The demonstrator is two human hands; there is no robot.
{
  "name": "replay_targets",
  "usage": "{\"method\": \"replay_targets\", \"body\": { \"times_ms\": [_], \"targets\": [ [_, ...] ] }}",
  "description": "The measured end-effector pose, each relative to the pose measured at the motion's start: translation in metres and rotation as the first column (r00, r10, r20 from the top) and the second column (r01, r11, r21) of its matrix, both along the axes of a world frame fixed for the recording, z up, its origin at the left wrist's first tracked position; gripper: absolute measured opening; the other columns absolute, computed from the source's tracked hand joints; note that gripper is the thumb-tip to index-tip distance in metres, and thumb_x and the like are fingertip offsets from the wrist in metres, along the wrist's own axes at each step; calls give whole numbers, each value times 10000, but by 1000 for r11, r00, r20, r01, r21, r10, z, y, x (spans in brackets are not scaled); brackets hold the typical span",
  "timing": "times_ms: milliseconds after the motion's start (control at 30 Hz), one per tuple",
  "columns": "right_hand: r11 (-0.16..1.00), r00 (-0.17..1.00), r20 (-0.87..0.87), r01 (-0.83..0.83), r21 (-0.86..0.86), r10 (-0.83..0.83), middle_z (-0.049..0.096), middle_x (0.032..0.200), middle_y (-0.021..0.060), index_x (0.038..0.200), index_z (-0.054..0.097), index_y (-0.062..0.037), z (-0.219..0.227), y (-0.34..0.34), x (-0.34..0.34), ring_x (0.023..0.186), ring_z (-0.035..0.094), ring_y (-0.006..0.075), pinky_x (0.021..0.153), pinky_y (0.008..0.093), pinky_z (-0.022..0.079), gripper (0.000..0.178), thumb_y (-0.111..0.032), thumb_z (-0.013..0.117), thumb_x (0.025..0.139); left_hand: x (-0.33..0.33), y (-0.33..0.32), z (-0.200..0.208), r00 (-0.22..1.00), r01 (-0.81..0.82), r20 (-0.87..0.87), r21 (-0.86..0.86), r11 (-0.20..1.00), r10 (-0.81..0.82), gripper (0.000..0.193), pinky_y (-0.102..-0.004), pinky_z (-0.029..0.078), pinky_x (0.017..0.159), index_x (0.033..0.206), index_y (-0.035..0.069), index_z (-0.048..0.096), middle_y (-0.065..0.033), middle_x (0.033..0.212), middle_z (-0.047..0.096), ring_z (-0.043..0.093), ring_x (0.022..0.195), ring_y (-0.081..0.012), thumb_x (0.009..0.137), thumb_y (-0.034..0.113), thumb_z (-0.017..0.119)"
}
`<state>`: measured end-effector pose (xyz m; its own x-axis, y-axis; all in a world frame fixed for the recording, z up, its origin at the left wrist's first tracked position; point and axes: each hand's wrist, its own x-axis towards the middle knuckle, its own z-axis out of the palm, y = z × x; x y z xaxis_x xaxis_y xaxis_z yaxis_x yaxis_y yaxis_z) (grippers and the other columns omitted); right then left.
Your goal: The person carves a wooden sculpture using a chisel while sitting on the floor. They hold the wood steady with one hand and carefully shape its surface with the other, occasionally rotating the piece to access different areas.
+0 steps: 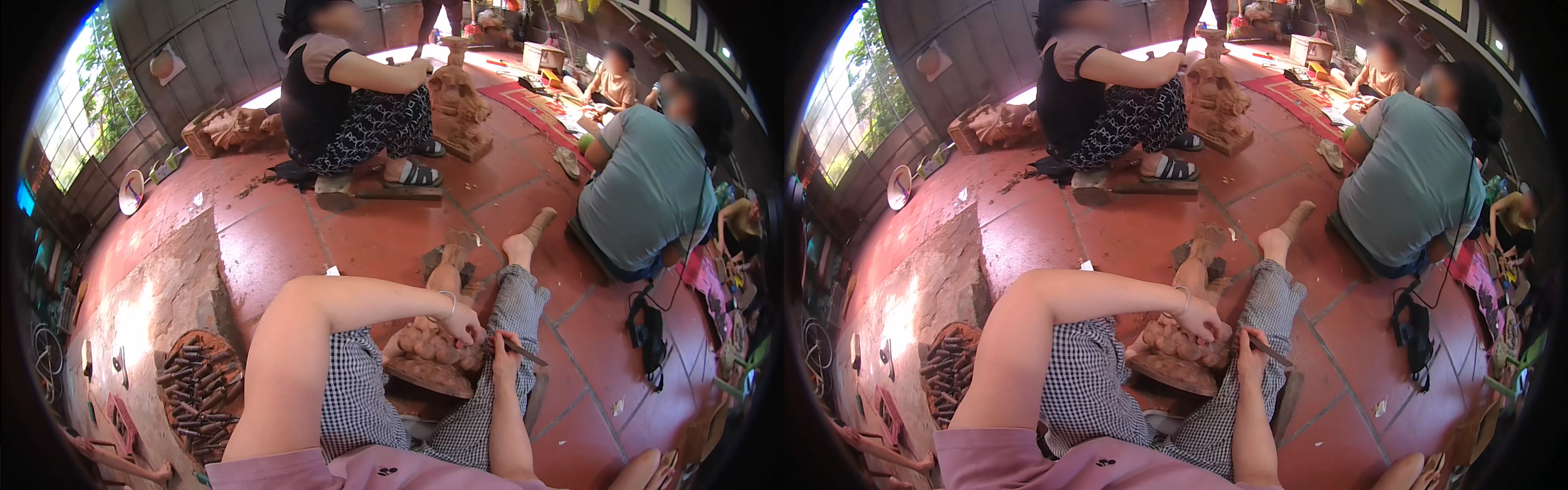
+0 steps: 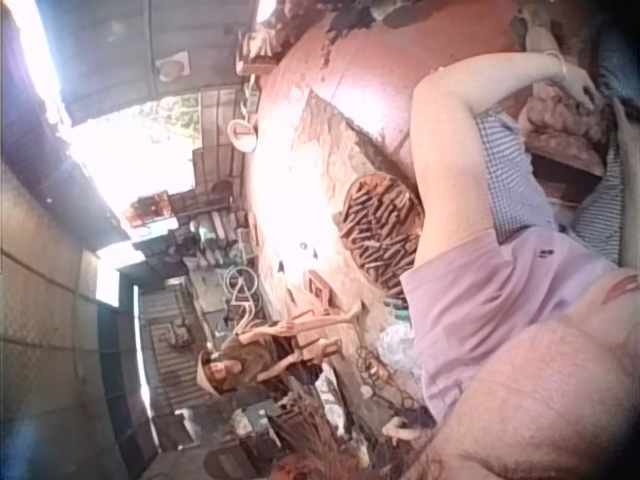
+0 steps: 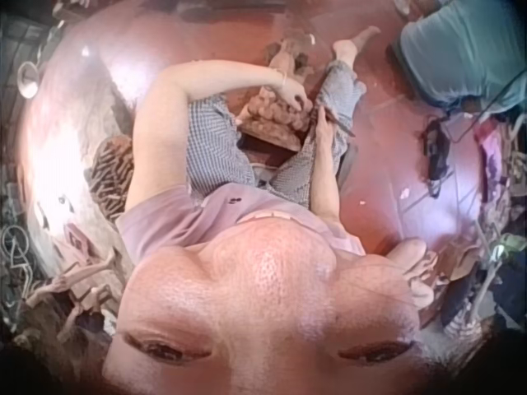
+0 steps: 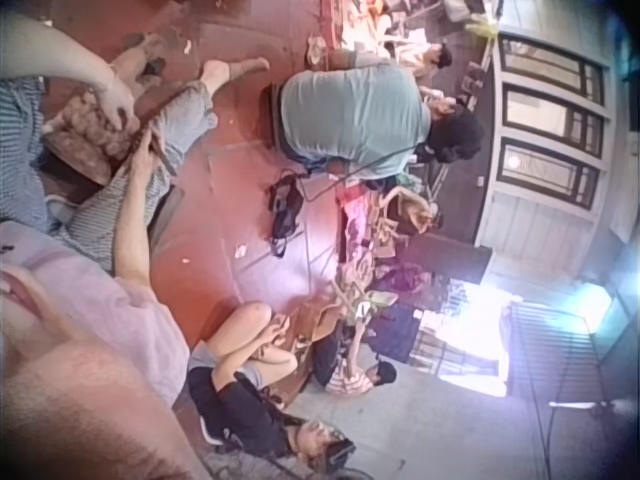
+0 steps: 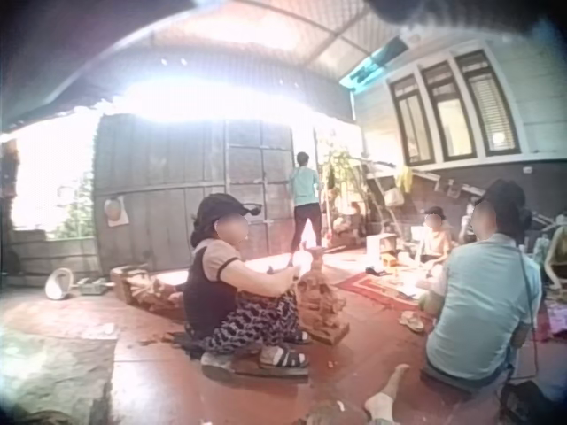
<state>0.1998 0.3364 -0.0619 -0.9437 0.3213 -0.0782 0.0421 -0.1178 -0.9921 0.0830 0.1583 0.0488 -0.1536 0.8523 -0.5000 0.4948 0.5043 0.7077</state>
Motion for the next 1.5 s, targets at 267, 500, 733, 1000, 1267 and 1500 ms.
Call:
{"method": "replay_targets", "body": {
  "times_ms": [267,500,733,1000,1267,1500],
  "targets": [
    [1000,1000,-12,1,21,-1,658,812,42,962,632,-30,-3,2,-1,730,626,111,635,227,497,97,-126,621,953,2,1,5,999,-31,27,-32,999,32,300,-321,538,763,1133,43,665,-55,905,747,696,839,-181,924,241,582],
    [1000,1000,-5,-1,25,1,657,813,43,965,635,-29,-4,2,-1,728,623,112,642,232,499,100,-128,620,953,-2,2,-9,999,-22,39,-5,1000,22,290,-317,539,757,1133,34,662,-59,904,747,697,845,-176,924,218,585],
    [999,1000,9,-11,31,10,661,820,45,975,629,-28,-3,3,0,723,616,107,641,230,496,98,-123,615,953,1,3,1,999,-28,31,-36,999,29,293,-317,536,776,1139,29,659,-70,931,744,696,862,-183,926,215,580],
    [999,1000,16,-24,46,23,674,834,56,982,627,-22,0,2,-1,729,629,113,639,234,500,103,-120,609,958,2,1,7,998,-35,45,-45,998,37,306,-320,535,778,1160,39,655,-61,940,745,693,869,-187,934,228,576],
    [1000,1000,12,-25,0,25,666,831,51,981,626,-22,-7,2,0,727,623,107,636,230,501,98,-116,609,957,1,0,-1,997,-46,54,-51,998,48,321,-327,529,798,1164,39,657,-62,951,746,691,898,-194,924,238,580],
    [1000,1000,1,-19,4,19,668,838,64,996,620,-10,-13,7,-2,724,623,114,637,232,505,110,-110,613,952,1,4,-4,998,-41,44,-41,998,43,313,-327,523,814,1159,55,668,-58,963,746,689,906,-195,917,232,578]
  ]
}}
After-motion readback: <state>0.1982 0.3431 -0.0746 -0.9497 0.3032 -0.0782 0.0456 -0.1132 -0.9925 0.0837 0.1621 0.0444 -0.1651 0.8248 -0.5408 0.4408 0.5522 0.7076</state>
